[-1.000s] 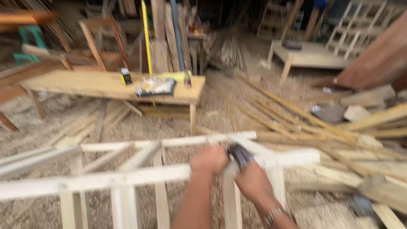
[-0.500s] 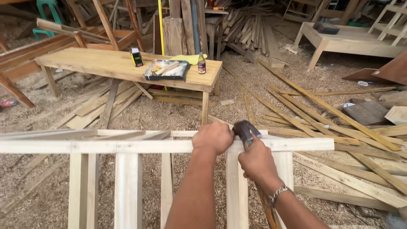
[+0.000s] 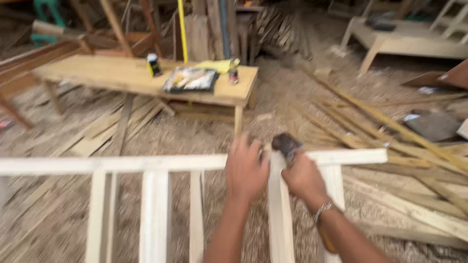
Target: The person hammers nails into a light-colored wooden frame using a claw hammer. They hold each nail with the left hand and strike with the right, working along the top edge of the frame in a workshop setting.
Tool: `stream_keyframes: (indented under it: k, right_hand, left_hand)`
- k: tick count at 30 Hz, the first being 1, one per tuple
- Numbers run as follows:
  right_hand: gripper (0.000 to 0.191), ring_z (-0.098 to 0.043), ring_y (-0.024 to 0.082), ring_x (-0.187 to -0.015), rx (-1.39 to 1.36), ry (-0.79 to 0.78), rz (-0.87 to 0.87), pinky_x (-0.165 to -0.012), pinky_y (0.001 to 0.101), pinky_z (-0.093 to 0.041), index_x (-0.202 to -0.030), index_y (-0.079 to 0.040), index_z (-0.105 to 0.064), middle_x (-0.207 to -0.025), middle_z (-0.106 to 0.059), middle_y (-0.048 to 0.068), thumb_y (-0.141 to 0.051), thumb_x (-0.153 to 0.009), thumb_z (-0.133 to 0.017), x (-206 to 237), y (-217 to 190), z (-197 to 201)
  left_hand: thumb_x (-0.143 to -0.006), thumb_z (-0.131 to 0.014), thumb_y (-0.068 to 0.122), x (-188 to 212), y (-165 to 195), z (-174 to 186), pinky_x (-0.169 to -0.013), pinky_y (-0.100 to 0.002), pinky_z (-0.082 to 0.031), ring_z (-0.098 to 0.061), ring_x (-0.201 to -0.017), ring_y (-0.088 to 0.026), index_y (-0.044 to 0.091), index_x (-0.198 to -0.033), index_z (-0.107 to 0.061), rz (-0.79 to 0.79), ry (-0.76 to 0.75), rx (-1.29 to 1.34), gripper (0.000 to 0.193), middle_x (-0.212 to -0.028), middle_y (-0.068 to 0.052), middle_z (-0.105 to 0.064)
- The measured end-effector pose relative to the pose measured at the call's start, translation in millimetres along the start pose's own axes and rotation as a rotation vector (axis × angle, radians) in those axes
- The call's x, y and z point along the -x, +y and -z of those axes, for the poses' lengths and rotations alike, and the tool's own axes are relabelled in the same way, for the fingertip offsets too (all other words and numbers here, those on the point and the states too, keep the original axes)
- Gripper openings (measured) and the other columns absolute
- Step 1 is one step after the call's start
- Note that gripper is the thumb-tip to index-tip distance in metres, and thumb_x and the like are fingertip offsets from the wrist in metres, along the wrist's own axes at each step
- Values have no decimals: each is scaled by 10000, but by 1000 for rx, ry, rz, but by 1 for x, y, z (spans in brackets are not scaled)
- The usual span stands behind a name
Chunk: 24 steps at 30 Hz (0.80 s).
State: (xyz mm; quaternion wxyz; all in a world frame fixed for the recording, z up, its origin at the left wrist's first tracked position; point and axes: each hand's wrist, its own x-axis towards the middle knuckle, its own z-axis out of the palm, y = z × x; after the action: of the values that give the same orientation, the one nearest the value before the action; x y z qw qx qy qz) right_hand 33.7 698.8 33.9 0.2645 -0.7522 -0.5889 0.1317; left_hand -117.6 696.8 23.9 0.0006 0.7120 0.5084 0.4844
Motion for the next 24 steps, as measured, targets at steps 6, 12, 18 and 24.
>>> stream_keyframes:
  k: [6, 12, 18, 24]
  right_hand:
    - [648, -764, 330, -617, -94, -165, -273, -597, 454, -619, -1493, -162, -441, -837, -793, 222, -74, -866, -579, -26, -21, -3]
    - [487, -745, 325, -568, -209, -79, -156, -551, 465, -611, -1336, -10, -591, -797, -765, 252, -38, -850, -571, -30, -25, -11]
    - [499, -733, 272, -662, -158, 163, -31, -658, 435, -568, -1317, 35, -581, -765, -731, 233, -37, -825, -628, -9, -3, -32]
    - [172, -668, 162, -618, -497, 277, -35, -552, 366, -534, -1020, 29, -677, -758, -719, 99, -4, -858, -626, 28, 5, -38]
  left_hand:
    - [-772, -726, 190, 123, 9, -64, -904, -482, -504, -598, -1096, -369, 69, -1235, -636, 1094, -534, 692, 487, -1209, -198, -597]
    - [-737, -713, 106, 170, 6, -100, -839, -424, -538, -653, -961, -301, 71, -1251, -633, 1254, -423, 789, 521, -1080, -170, -656]
    - [-703, -700, 22, 188, 9, -95, -775, -367, -572, -707, -827, -233, 74, -1267, -631, 1260, -415, 782, 571, -952, -141, -716]
    - [-692, -695, -30, 208, 17, -87, -712, -319, -595, -748, -712, -169, 40, -1236, -668, 1088, -459, 752, 549, -836, -118, -756]
